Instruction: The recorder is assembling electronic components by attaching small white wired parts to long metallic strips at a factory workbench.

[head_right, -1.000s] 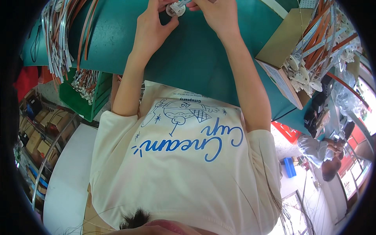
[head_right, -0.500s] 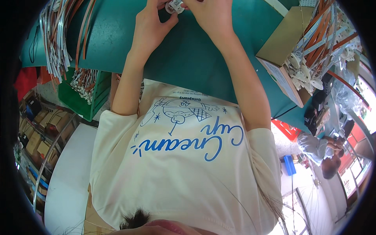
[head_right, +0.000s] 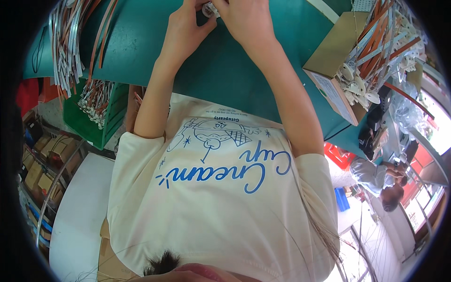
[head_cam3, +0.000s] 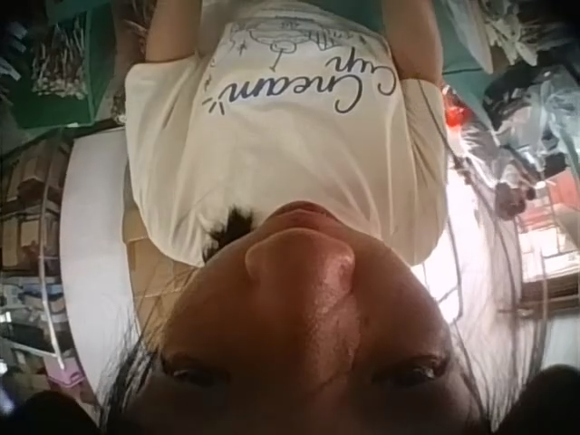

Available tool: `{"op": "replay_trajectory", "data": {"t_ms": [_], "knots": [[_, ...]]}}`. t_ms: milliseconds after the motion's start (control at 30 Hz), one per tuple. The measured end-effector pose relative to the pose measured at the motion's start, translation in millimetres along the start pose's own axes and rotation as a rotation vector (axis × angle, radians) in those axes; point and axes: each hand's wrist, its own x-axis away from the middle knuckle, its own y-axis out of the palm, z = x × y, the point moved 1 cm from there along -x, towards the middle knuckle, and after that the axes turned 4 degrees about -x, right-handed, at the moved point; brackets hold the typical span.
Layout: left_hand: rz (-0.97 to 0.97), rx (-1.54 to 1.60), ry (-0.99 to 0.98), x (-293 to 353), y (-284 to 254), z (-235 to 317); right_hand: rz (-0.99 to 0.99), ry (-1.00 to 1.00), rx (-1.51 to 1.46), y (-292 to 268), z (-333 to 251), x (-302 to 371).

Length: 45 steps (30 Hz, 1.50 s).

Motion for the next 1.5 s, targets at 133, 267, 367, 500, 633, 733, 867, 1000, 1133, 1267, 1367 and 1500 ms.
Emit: {"op": "replay_trajectory", "data": {"t_ms": [133,267,367,500,633,733,867,1000,1133,1267,1367,1500], "knots": [[-0.041,0.213,-0.075,-8,-10,13,-0.011,0.007,0.092,4,-2,2],[-0.038,0.273,-0.071,-7,-9,5,-0.071,0.055,0.261,19,1,4],[-0.049,0.258,-0.086,-10,-10,3,0.012,0.026,0.102,15,6,0],[-0.072,0.225,-0.109,-17,-10,15,0.024,0.132,0.025,5,21,-4],[-0.045,0.155,0.037,-12,8,-10,-0.198,0.370,-0.026,-12,-2,-3],[-0.069,0.171,-0.022,-8,6,-10,-0.570,0.114,0.159,-29,-29,17],[-0.096,0.268,0.002,-12,16,-21,-0.713,0.115,0.299,-29,-101,48],[-0.043,0.142,-0.107,-5,-12,-14,-0.490,0.149,0.219,0,-184,61],[-0.032,0.132,0.014,-4,5,-12,-0.264,0.296,0.151,11,-206,77],[-0.085,0.328,-0.177,-9,1,-12,-0.067,0.465,0.140,17,-196,87],[-0.090,0.380,-0.115,-14,-17,35,0.062,0.635,0.169,19,-182,93],[-0.279,0.502,-0.028,-42,-13,135,-0.839,-0.001,-0.095,-63,-94,96]]}}
